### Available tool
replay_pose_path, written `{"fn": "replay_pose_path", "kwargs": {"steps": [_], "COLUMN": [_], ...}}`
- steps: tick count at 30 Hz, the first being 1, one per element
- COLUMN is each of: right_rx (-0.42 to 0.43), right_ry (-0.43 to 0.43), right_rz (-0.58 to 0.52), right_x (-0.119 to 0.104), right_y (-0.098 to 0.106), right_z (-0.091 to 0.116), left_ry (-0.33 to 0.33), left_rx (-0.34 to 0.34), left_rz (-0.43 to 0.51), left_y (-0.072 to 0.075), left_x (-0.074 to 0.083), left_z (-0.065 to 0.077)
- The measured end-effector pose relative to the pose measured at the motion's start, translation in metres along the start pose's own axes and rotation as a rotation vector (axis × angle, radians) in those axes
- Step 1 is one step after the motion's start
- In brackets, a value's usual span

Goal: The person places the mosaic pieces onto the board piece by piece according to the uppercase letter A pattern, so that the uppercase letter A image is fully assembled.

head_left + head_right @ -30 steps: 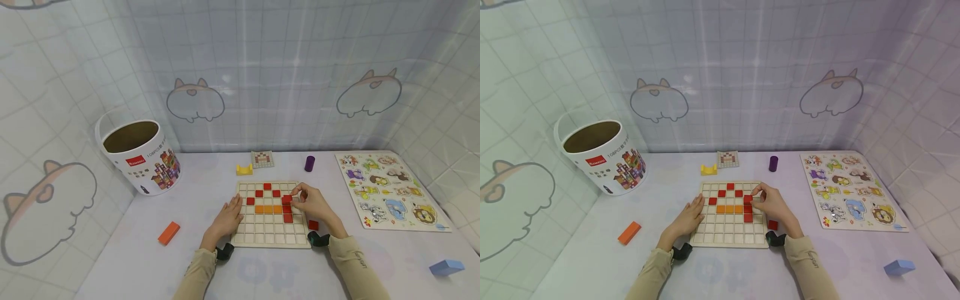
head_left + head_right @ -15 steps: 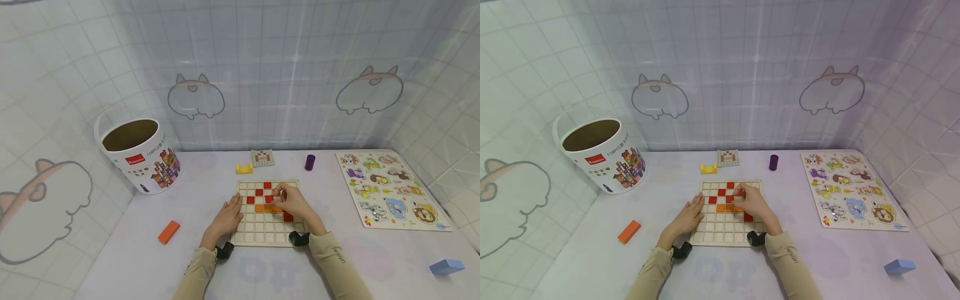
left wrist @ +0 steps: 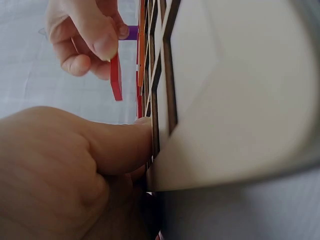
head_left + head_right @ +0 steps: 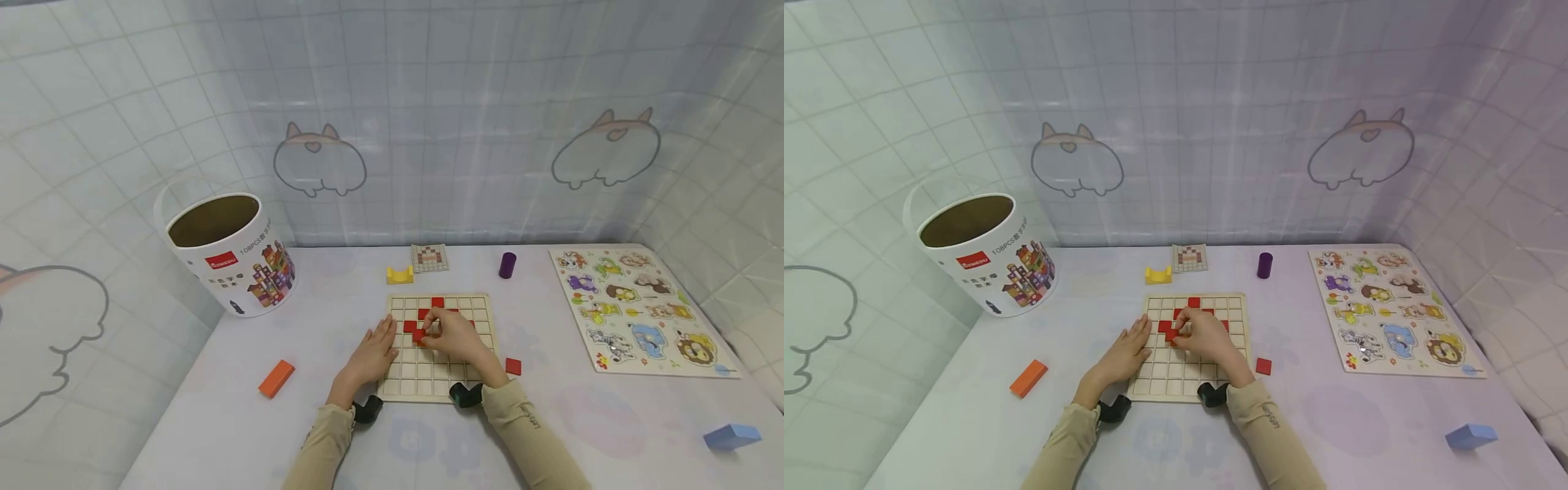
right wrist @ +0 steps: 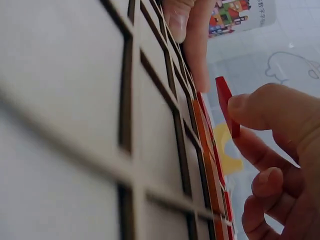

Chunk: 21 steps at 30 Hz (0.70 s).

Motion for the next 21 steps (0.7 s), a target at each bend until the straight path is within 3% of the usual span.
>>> {"fn": "replay_pose_path", "kwargs": {"steps": [10, 21], "right_rx": [0.015, 0.029], "right_ry": [0.009, 0.027], "right_rz": [0.122, 0.129], "right_x": [-0.005, -0.013], "right_y": [-0.019, -0.023], "right_z": [-0.007, -0.008], "left_ry": [0.003, -0.001], "left_rx": [0.000, -0.002], "left_rz": [-0.003, -0.016], "left_y": [0.001, 0.002], "left_x": [0.000, 0.002], "left_z": [0.000, 0.001]}}
Point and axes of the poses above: each hand's wrist, its own z-axis away from the middle knuckle, its own y-axis out of the back of the hand, x = y × z, the point moved 10 cm from there along -z, towards the middle knuckle, and after that the axes turned 2 degrees about -y, right-handed, at the moved point
